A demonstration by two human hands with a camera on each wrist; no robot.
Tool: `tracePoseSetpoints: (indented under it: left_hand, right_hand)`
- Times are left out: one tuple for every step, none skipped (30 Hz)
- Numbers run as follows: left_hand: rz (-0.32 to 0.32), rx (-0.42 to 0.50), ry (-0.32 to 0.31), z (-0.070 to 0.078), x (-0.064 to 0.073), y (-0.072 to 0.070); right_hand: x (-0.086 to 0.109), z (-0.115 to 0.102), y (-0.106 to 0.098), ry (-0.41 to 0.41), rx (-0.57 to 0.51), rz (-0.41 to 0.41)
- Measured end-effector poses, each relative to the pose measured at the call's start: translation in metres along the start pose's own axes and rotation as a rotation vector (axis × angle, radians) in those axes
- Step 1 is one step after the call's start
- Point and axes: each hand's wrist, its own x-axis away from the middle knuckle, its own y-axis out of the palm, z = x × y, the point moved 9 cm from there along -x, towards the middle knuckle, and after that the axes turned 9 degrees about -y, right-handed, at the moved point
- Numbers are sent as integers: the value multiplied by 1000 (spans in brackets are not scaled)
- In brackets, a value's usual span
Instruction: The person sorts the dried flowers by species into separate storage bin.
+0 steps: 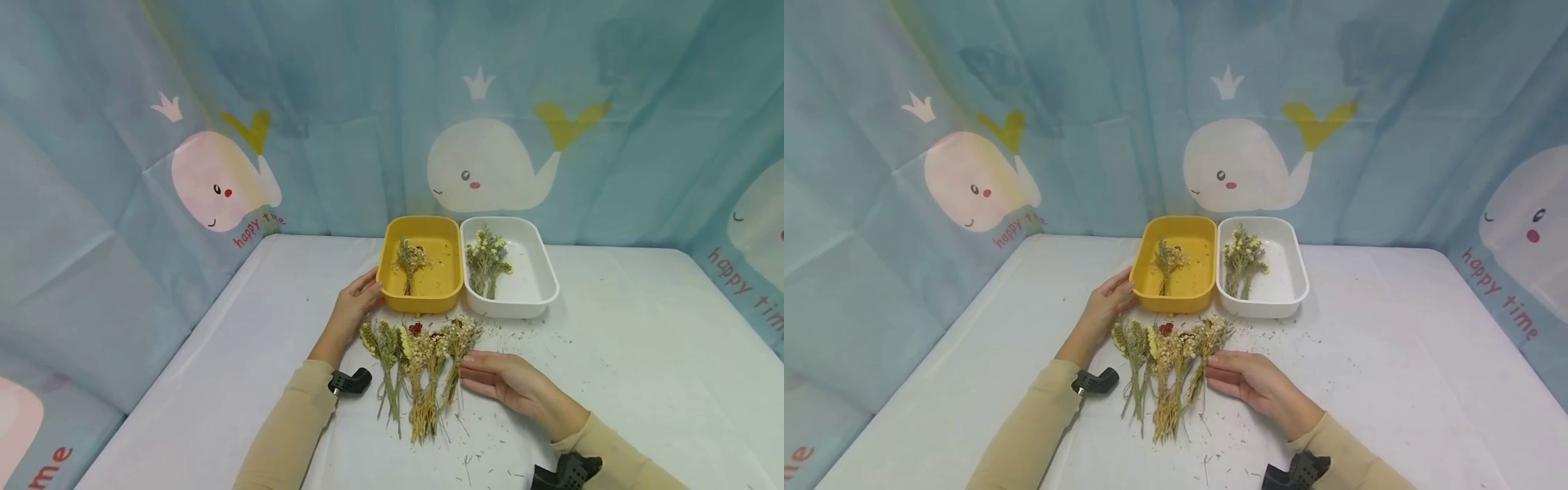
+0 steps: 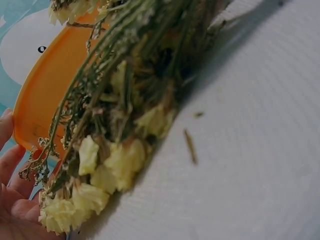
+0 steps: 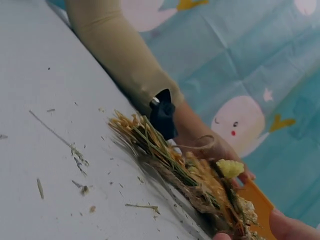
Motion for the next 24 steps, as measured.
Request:
tracePoseSetpoints:
  left_hand:
    - [1, -2, 3, 1, -1, 0]
    - [3, -1, 3, 1, -2, 1]
    - [7, -2, -1, 1, -2, 1]
    - [10, -3, 0, 1, -2, 2]
    - [12, -3, 0, 2, -3, 2]
    - [13, -6, 0, 2, -3, 3]
    - [13, -9, -2, 2, -4, 4]
    - [16, -8, -6, 2, -4, 4]
    - [18, -8, -8, 2, -4, 4]
    - [18, -5, -7, 2, -5, 4]
    - [19, -2, -10, 3, -5, 4]
    - [20, 1, -11, 3, -5, 4]
    - [18, 1, -8, 4, -5, 4]
    - [13, 1, -1, 5, -6, 5]
    - [6, 5, 4, 5, -6, 6]
    - [2, 5, 7, 6, -7, 6]
    - [-1, 3, 11, 6, -7, 6]
    - [-4, -2, 14, 6, -7, 6]
    - [-7, -7, 17, 5, -7, 6]
    - [-4, -7, 13, 4, -6, 5]
    - [-1, -7, 8, 2, -5, 3]
    - [2, -14, 5, 1, -4, 2]
    - [5, -15, 1, 0, -3, 0]
    - [6, -18, -1, -1, -3, -2]
  right_hand:
    - [0, -1, 0, -4, -5, 12]
    - [1, -1, -1, -7, -6, 26]
    - [1, -2, -1, -11, -5, 38]
    - [2, -2, -2, -14, -3, 52]
    - [3, -3, -3, -16, 3, 65]
    - [3, -3, -4, -19, 5, 74]
    - [4, -3, -4, -19, 6, 87]
    - [5, -3, -5, -18, 9, 97]
    - [5, -3, -5, -16, 13, 104]
    - [5, -3, -5, -12, 17, 112]
    - [4, -2, -6, -8, 22, 118]
    - [4, -2, -5, -4, 28, 121]
    - [3, -3, -6, -8, 32, 130]
    - [3, -3, -6, -14, 38, 140]
    - [2, -4, -6, -19, 48, 146]
    - [2, -4, -7, -24, 57, 151]
    - [1, -4, -7, -28, 63, 156]
    - [1, -4, -7, -33, 68, 161]
    - [2, -4, -7, -37, 72, 164]
    - [2, -4, -6, -35, 78, 161]
    - [3, -3, -5, -31, 81, 155]
    - [4, -2, -3, -28, 78, 151]
    - [5, -1, -2, -25, 71, 148]
    - [6, -1, -1, -24, 62, 145]
